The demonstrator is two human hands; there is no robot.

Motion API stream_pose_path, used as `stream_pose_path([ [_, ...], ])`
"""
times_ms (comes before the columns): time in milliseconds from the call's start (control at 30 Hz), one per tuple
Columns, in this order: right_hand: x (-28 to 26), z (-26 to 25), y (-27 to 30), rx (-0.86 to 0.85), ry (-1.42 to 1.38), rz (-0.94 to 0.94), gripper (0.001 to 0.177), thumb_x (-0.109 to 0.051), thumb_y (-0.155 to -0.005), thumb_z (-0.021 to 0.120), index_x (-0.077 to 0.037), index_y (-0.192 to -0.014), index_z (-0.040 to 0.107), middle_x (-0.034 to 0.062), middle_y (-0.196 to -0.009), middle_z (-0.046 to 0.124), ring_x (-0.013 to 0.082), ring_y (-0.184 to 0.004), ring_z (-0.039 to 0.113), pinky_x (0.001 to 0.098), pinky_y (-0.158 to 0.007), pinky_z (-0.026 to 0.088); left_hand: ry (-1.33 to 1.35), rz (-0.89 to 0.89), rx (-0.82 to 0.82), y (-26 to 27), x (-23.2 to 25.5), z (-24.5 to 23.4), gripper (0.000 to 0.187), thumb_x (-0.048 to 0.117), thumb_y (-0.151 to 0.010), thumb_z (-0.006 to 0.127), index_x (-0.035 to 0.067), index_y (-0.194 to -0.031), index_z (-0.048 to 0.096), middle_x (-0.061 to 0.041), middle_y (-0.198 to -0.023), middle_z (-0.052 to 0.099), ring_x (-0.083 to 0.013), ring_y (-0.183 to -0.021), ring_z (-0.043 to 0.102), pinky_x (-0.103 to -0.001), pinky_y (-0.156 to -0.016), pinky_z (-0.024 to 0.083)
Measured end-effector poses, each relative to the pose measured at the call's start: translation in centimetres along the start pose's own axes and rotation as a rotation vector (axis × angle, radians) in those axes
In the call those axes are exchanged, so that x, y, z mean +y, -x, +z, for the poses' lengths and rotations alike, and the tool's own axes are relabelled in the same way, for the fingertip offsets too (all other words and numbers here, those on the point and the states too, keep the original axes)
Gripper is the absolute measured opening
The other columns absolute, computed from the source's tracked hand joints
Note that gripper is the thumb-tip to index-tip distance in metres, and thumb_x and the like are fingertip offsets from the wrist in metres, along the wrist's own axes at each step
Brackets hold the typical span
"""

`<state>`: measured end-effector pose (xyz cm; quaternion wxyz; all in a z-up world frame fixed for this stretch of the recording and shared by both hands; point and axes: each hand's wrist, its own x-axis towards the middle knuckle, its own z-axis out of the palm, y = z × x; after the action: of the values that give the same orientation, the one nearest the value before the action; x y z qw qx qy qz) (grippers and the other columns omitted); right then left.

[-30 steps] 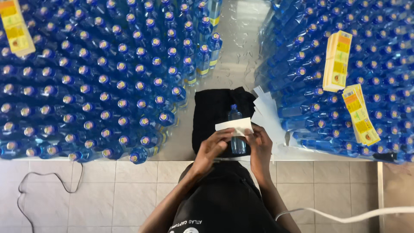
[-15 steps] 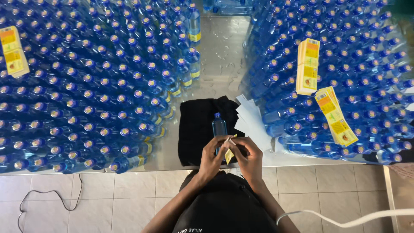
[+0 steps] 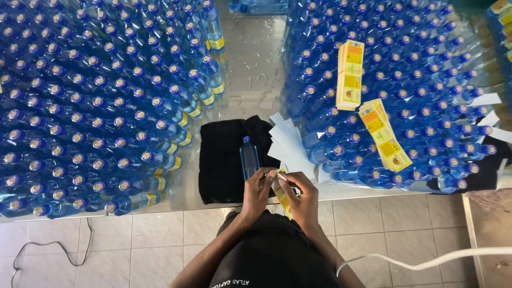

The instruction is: The person repeatedly picks up blue plastic bottles from a large stack, places them on a black cloth, and applies yellow labels to them by hand. After labeling, the person places the bottles back onto the stack. The process is repeated continuously throughout the video.

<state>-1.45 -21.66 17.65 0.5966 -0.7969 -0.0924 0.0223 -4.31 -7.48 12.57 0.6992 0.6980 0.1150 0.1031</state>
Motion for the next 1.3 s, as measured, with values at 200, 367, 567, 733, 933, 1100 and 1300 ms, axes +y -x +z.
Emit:
stream_pose_path([
  [200,2.1,-2.0,0.4,0.073,-0.158,0.176,0.016,-0.008,-0.102,0.078,-0.005,-0.118,0.081,0.0145,-0.101,0.08,0.0226,-0.096,0.077,0.0491,-0.091,0.065,0.019,-0.045,-0.012,-1.3,0.6,2.5,0.03,0.026,-0.116,0.058,0.008,-0.111,0.081,-0.014,-0.091,0.081,-0.0092,-0.079,0.066,-0.03,-0.071,0.055],
  [367,4.0,-3.8,1.1,0.115,-0.245,0.276,0.012,-0.006,-0.105,0.075,-0.008,-0.114,0.082,0.0133,-0.101,0.079,0.0213,-0.101,0.076,0.0438,-0.09,0.062,0.166,-0.077,-0.174,-0.7,0.6,3.8,0.022,0.017,-0.113,0.061,0.006,-0.128,0.073,-0.019,-0.112,0.08,-0.0143,-0.089,0.068,-0.036,-0.082,0.057],
  [567,2.2,-4.5,1.0,0.159,-0.221,0.38,0.016,-0.002,-0.1,0.077,-0.002,-0.116,0.082,0.0166,-0.102,0.077,0.0238,-0.096,0.075,0.0459,-0.088,0.06,0.05,-0.066,-0.178,-0.3,-3.9,5.2,0.019,0.017,-0.113,0.062,0.004,-0.115,0.074,-0.02,-0.101,0.079,-0.021,-0.097,0.076,-0.037,-0.082,0.061],
  [733,4.6,-4.1,1.7,0.197,-0.228,0.462,0.017,-0.006,-0.1,0.077,-0.005,-0.116,0.082,0.0112,-0.099,0.078,0.0182,-0.091,0.073,0.0392,-0.082,0.059,0.002,-0.065,-0.144,-1.6,-4.4,5.8,0.014,0.01,-0.114,0.059,0.003,-0.111,0.071,-0.02,-0.097,0.076,-0.0248,-0.1,0.075,-0.041,-0.087,0.06],
  [933,6.1,-5.9,2.8,0.429,-0.347,0.42,0.022,-0.004,-0.099,0.075,0.001,-0.12,0.078,0.0195,-0.104,0.077,0.0259,-0.094,0.074,0.0466,-0.093,0.062,0.35,-0.4,0.006,-7.0,-7.6,5.3,0.029,0.023,-0.119,0.046,-0.004,-0.128,0.053,-0.029,-0.095,0.078,-0.0329,-0.076,0.08,-0.038,-0.064,0.068],
  [1100,6.3,-6.0,3.8,0.601,-0.512,0.392,0.019,0.001,-0.103,0.066,0.005,-0.121,0.071,0.0192,-0.108,0.07,0.0263,-0.101,0.072,0.0521,-0.1,0.065,0.298,-0.266,-0.172,-8.2,-13.1,6.1,0.03,0.024,-0.119,0.054,-0.003,-0.126,0.062,-0.029,-0.103,0.078,-0.0371,-0.092,0.082,-0.045,-0.074,0.071],
  [1300,6.5,-4.3,2.9,0.576,-0.568,0.385,0.021,-0.005,-0.104,0.071,0.005,-0.121,0.069,0.0182,-0.109,0.073,0.0321,-0.105,0.077,0.055,-0.099,0.065,0.504,-0.332,-0.529,-3.3,-2.0,6.9,0.068,0.056,-0.114,0.044,0.005,-0.159,0.049,-0.028,-0.123,0.071,-0.0412,-0.127,0.068,-0.069,-0.118,0.041],
])
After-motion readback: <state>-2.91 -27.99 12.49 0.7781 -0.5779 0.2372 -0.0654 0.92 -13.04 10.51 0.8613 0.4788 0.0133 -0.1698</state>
